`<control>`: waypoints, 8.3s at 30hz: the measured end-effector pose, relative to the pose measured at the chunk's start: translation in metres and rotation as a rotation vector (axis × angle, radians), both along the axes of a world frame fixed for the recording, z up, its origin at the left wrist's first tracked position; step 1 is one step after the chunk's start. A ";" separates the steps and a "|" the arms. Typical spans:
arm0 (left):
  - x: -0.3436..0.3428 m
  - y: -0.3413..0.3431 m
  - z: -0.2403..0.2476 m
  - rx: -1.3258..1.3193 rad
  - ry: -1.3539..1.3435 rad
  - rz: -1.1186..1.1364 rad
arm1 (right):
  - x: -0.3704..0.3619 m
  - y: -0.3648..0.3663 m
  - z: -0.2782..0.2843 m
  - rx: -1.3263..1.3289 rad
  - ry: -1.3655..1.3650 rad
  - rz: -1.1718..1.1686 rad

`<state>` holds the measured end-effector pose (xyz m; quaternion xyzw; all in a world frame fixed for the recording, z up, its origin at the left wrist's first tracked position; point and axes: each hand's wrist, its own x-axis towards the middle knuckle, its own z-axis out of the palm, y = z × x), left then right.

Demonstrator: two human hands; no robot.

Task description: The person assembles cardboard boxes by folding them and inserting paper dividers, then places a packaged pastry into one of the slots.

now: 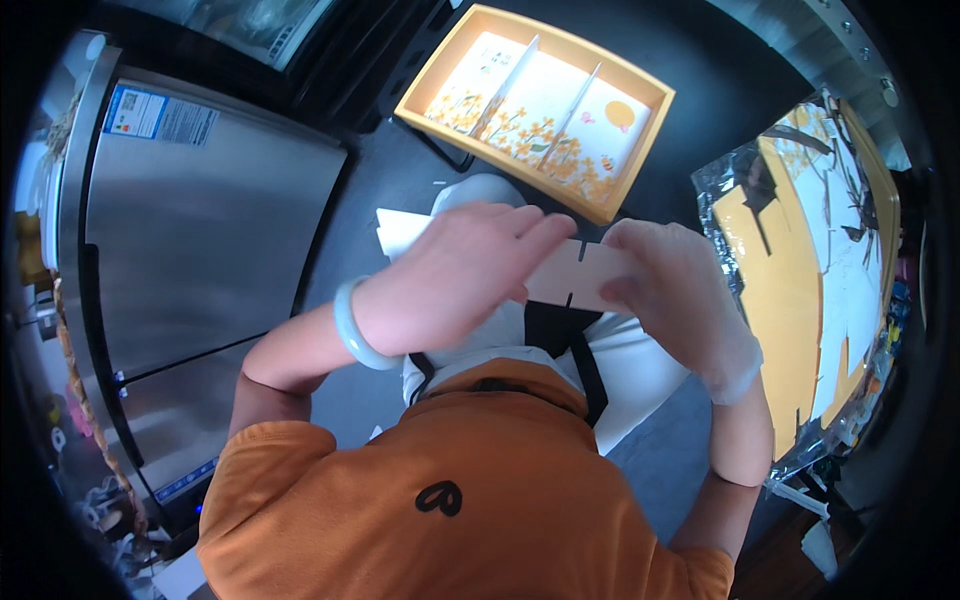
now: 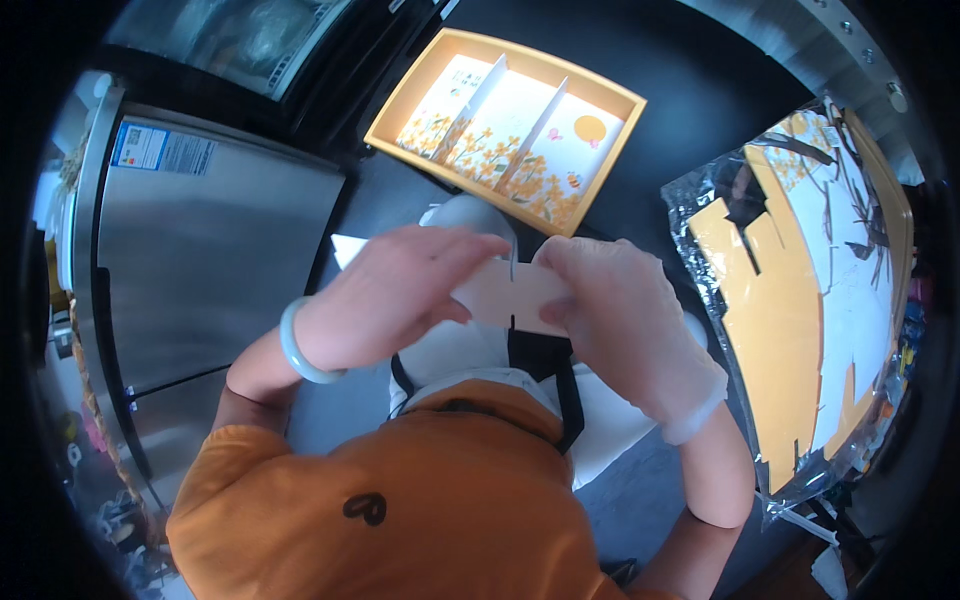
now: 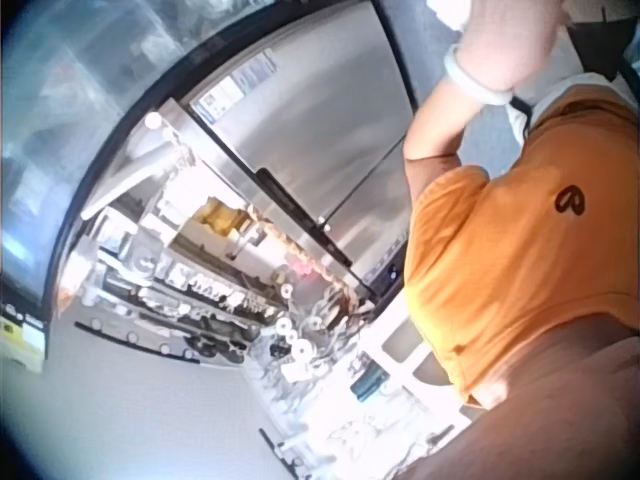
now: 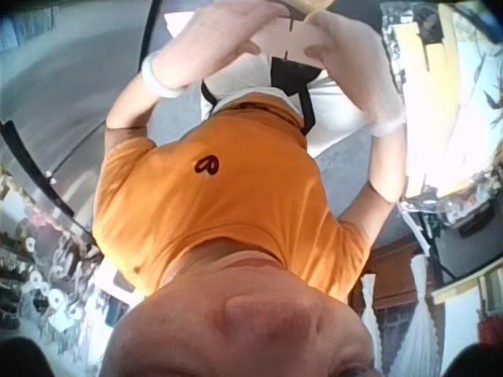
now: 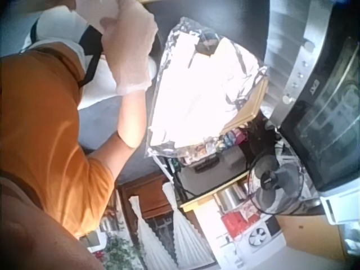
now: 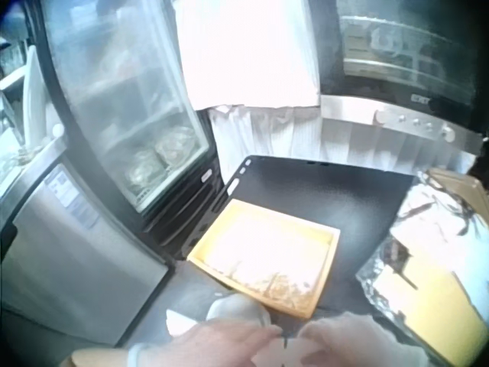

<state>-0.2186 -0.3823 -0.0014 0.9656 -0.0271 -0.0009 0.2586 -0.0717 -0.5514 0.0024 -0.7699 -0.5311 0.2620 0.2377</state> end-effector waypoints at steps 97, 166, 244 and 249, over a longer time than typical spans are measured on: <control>-0.100 0.021 -0.085 -0.502 0.504 -0.154 | -0.087 0.020 -0.098 -0.270 0.667 0.175; -0.078 0.020 -0.036 -0.637 0.573 -0.329 | -0.081 0.009 -0.043 -0.130 0.429 0.484; 0.097 0.149 -0.091 0.356 -0.039 0.073 | 0.049 0.123 -0.049 -0.261 -0.379 -0.046; 0.102 0.149 -0.097 0.322 -0.028 0.123 | 0.054 0.119 -0.057 -0.175 -0.455 0.012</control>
